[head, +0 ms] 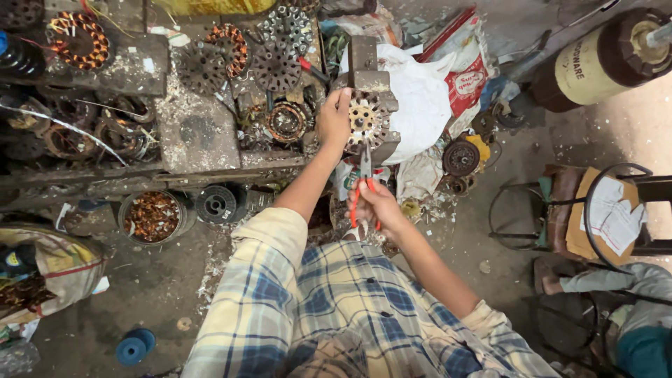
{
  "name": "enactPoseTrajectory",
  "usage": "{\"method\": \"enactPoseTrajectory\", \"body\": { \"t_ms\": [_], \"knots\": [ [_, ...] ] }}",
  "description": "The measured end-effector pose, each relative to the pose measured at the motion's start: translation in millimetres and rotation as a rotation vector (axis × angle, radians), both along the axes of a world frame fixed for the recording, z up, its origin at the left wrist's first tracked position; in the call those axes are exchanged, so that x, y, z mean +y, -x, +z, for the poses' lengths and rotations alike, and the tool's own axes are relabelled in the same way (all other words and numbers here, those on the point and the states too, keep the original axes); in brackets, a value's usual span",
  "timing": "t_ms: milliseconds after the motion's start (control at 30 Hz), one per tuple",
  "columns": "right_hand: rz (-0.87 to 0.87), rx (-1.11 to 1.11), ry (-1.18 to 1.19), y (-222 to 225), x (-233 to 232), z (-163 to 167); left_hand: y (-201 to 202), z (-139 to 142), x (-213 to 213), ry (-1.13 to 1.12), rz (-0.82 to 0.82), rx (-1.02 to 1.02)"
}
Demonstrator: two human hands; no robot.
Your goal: The person uses pliers to pull and remove copper wire from circular stator components clamped in a vise. The person repeatedly adjusts the components and continues removing wire from multiple units on a cluttered workbench.
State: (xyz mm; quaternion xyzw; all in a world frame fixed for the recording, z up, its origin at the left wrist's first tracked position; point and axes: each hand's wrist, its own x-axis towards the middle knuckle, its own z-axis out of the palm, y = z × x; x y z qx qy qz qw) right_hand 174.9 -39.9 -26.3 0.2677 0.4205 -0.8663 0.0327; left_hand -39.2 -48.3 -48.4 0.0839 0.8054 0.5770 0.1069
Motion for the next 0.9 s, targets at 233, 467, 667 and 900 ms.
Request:
{"method": "enactPoseTrajectory", "body": {
  "t_ms": [233,467,667,900],
  "knots": [
    [0.207,-0.070,-1.283,-24,-6,14,9,-14,-1,-0.175,-0.058,0.069],
    [0.600,0.080,-1.496,-68,-30,-44,13,-21,-5,-0.126,-0.103,-0.041],
    [1.019,-0.702,-1.102,-94,-15,-78,2,-5,-6,-0.285,-0.104,-0.158],
    [0.228,-0.550,-0.695,-135,10,-56,-22,-10,-11,-0.409,0.221,-0.270]
  ]
}}
